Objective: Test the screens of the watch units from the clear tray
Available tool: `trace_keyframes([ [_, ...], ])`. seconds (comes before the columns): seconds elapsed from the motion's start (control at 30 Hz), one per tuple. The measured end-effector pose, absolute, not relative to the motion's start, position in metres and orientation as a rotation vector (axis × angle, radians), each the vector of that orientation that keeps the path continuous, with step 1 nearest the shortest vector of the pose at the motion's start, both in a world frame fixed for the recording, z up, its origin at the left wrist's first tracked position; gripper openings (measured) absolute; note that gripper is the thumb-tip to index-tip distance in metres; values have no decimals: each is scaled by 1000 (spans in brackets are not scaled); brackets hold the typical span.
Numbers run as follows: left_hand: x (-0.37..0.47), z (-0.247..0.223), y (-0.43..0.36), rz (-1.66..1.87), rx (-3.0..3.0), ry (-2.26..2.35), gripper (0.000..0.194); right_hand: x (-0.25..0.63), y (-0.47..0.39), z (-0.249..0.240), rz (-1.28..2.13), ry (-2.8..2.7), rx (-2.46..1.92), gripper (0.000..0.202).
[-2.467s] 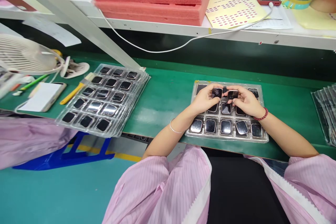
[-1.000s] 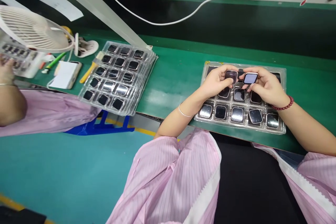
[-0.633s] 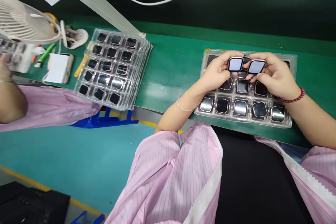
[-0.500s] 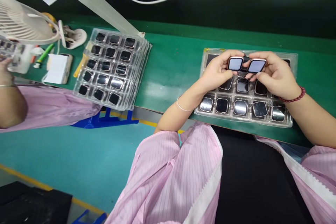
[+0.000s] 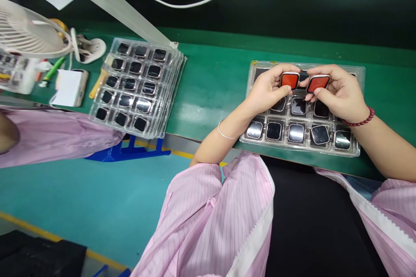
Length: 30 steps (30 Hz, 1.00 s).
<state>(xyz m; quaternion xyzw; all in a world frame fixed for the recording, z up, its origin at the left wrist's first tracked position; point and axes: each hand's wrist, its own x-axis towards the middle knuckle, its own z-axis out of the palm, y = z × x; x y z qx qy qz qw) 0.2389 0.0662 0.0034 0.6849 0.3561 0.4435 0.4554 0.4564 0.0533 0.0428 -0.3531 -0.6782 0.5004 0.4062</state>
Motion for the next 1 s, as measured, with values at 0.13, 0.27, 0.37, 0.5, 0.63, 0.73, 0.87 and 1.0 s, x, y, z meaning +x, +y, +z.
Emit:
trace_keyframes([
  [0.13, 238, 8, 65, 1082, 1704, 862, 42, 457, 53, 42, 1248, -1716, -902, 34],
  [0.27, 238, 11, 63, 1090, 1688, 861, 42, 456, 53, 42, 1238, -1737, -884, 37],
  [0.37, 238, 13, 62, 1111, 1669, 857, 42, 456, 53, 42, 1263, -1730, -871, 37],
  [0.5, 239, 16, 60, 1107, 1588, 860, 39, 456, 53, 43, 1304, -1715, -898, 31],
  [0.63, 240, 17, 59, 1082, 1496, 845, 42, 457, 53, 43, 1325, -1713, -919, 25],
  [0.73, 241, 20, 57, 1056, 1448, 830, 43, 459, 52, 44, 1346, -1689, -937, 22],
  [0.87, 241, 27, 54, 1012, 1428, 866, 42, 459, 51, 45, 1344, -1668, -953, 25],
  [1.0, 239, 30, 54, 983, 1415, 897, 42, 458, 51, 47, 1313, -1704, -950, 19],
])
